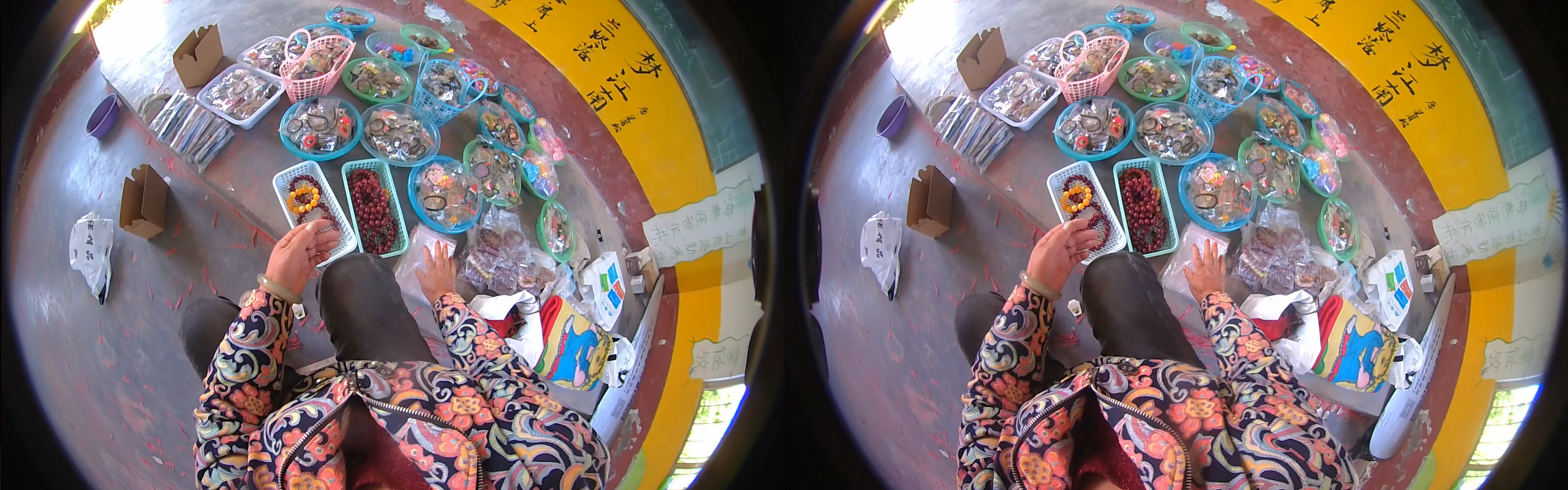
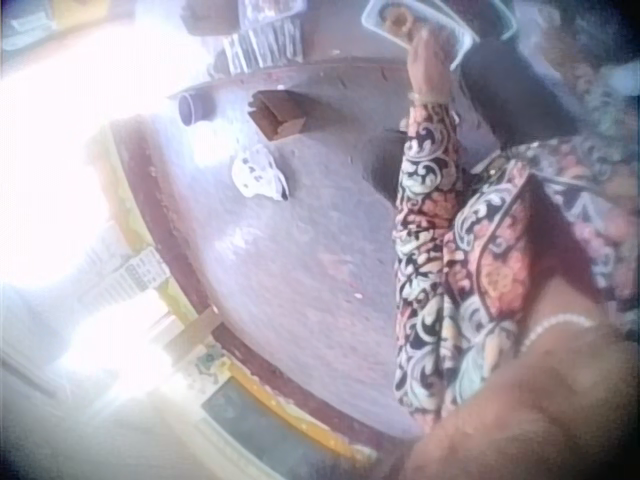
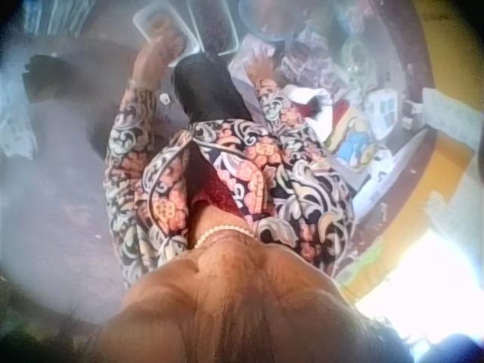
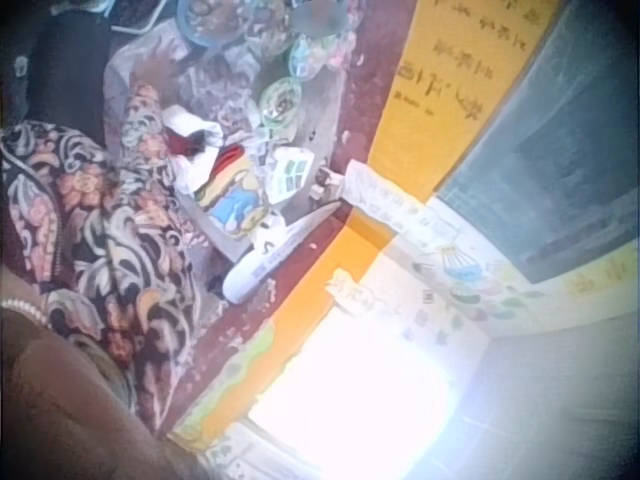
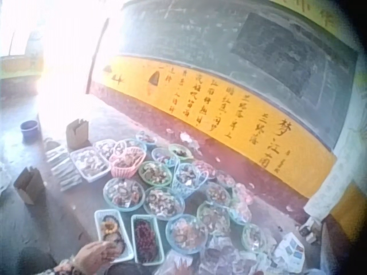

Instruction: The person sits on the floor and packs small beaded bracelets into clear plastic bags. They pick up bracelets from a white basket, place them into bags, and set the filled bags aside. The workspace includes multiple baskets of beads and packaged items.

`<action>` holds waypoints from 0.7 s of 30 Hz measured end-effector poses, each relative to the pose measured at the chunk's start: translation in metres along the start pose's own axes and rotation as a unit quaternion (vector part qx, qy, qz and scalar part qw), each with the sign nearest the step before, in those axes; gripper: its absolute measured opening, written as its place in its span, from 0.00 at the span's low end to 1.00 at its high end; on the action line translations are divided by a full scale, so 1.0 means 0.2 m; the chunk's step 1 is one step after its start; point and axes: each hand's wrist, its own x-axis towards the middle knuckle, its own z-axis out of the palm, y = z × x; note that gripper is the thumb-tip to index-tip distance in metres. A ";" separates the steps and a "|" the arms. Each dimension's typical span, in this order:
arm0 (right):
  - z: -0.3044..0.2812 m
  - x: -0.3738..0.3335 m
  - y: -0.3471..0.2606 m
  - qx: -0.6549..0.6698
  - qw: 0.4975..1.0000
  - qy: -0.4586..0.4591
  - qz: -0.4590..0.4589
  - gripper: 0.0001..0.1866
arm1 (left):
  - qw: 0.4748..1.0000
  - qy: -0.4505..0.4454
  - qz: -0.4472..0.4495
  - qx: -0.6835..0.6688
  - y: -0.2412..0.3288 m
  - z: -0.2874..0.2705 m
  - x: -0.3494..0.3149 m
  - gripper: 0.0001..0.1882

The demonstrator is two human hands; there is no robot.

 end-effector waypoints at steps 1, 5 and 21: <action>0.03 0.02 -0.01 -0.001 1.000 0.017 -0.005 0.34 | 1.000 0.004 -0.007 0.004 -0.01 0.00 0.00 0.18; 0.10 0.11 -0.03 -0.003 0.999 0.048 -0.006 0.34 | 0.999 0.020 -0.023 0.028 -0.01 0.01 -0.03 0.18; 0.36 0.24 0.03 -0.022 0.999 -0.001 0.032 0.36 | 0.997 0.046 -0.043 0.051 -0.02 0.05 -0.03 0.18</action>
